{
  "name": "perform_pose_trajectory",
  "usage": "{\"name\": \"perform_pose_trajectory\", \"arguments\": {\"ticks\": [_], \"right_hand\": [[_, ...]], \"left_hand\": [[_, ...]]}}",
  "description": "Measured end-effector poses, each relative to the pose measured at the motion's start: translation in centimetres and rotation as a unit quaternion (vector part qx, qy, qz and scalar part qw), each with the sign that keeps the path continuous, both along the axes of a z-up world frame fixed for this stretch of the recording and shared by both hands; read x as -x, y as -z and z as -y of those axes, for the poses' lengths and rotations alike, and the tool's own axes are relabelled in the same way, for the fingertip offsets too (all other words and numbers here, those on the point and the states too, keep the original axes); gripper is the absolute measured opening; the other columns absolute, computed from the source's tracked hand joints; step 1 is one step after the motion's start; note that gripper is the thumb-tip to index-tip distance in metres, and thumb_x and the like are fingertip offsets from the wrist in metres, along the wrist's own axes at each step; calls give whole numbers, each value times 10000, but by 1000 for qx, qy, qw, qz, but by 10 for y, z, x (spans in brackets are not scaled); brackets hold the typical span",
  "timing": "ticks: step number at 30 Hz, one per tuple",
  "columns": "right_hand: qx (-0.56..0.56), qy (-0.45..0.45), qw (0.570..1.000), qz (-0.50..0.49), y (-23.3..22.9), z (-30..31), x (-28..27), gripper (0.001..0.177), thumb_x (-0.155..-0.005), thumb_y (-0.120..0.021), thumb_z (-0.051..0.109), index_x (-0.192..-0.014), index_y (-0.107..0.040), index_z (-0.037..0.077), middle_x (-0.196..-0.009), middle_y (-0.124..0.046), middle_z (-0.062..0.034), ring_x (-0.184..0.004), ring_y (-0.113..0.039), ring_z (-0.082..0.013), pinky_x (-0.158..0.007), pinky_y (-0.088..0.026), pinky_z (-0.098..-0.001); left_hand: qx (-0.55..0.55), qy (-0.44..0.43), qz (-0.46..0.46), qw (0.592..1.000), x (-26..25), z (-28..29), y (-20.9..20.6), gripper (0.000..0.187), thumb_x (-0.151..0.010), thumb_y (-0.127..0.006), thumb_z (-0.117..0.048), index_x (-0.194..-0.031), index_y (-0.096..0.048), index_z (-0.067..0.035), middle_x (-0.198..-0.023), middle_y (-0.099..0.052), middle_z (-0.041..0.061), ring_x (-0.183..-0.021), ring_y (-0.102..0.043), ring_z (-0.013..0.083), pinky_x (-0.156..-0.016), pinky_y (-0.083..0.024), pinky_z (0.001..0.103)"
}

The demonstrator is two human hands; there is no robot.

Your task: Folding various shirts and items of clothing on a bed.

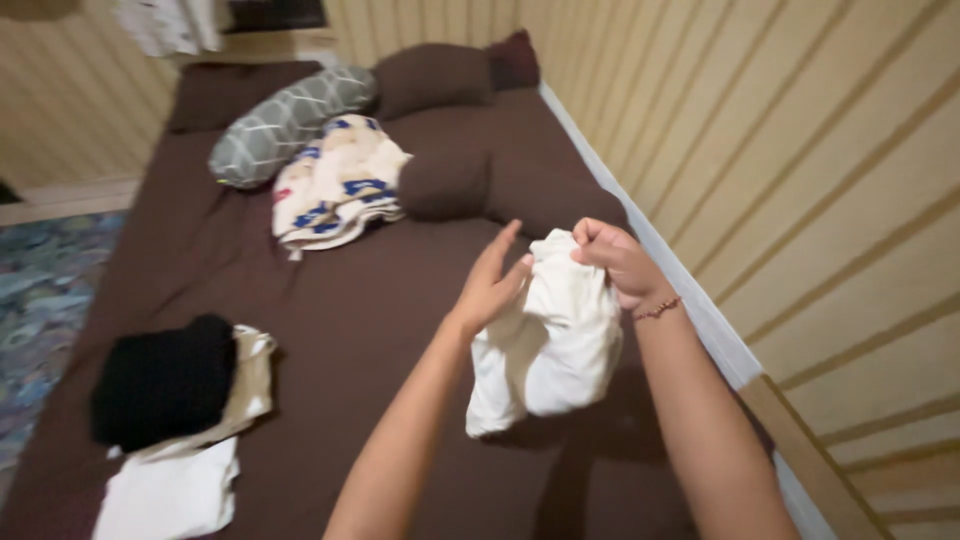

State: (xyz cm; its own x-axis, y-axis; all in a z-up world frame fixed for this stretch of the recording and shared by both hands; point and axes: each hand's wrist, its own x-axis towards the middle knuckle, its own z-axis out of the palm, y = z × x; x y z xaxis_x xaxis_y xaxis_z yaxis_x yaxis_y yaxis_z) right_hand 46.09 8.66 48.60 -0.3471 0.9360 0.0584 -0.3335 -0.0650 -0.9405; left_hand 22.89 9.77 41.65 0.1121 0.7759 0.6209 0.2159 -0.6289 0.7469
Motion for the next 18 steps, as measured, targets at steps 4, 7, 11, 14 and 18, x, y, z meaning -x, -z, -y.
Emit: {"name": "perform_pose_trajectory", "arguments": {"ticks": [4, 7, 11, 14, 18], "right_hand": [[-45, -98, 994, -9, -31, 15, 41, 170, -908, -689, 16, -972, -560, 105, -920, -652, -5, -830, -630, -88, -729, -524, -254], [-78, -56, 991, 89, -48, 19, 62, 233, -870, -689, 31, -1068, -590, 102, -950, -659, -2, -842, -626, -84, -733, -520, -247], [-406, 42, 831, 377, -51, 18, 88, 526, -805, -776, 73, -1305, -629, 5, -1190, -594, -45, -1078, -579, -142, -911, -480, -286], [-282, -18, 885, 371, -37, 13, 109, 360, -904, -744, 168, -1231, -663, 42, -1123, -658, 21, -1050, -612, -104, -910, -507, -278], [-185, 35, 902, 388, -61, 12, 120, 262, -1001, -657, 167, -1208, -729, 22, -963, -650, -25, -900, -549, -156, -798, -470, -353]], "left_hand": [[224, 143, 39, 963, 50, 18, -40, 300, -974, -683, -222, -1193, -714, -18, -942, -709, 43, -769, -601, 95, -687, -523, 280], [192, 98, 31, 976, 82, 13, -53, 216, -978, -675, -217, -1043, -738, -20, -825, -692, -8, -734, -594, 54, -657, -514, 255], [77, 79, -1, 994, 109, 19, -89, 189, -996, -656, -231, -1027, -699, -50, -812, -658, 5, -750, -552, 65, -674, -492, 256], [18, 117, -48, 992, 110, 18, -107, 176, -1016, -636, -219, -1033, -674, -49, -819, -637, 50, -750, -535, 95, -687, -484, 267], [10, 80, -69, 994, 133, 19, -125, 243, -937, -724, -289, -1008, -685, -61, -896, -706, 84, -805, -615, 149, -731, -526, 308]]}}
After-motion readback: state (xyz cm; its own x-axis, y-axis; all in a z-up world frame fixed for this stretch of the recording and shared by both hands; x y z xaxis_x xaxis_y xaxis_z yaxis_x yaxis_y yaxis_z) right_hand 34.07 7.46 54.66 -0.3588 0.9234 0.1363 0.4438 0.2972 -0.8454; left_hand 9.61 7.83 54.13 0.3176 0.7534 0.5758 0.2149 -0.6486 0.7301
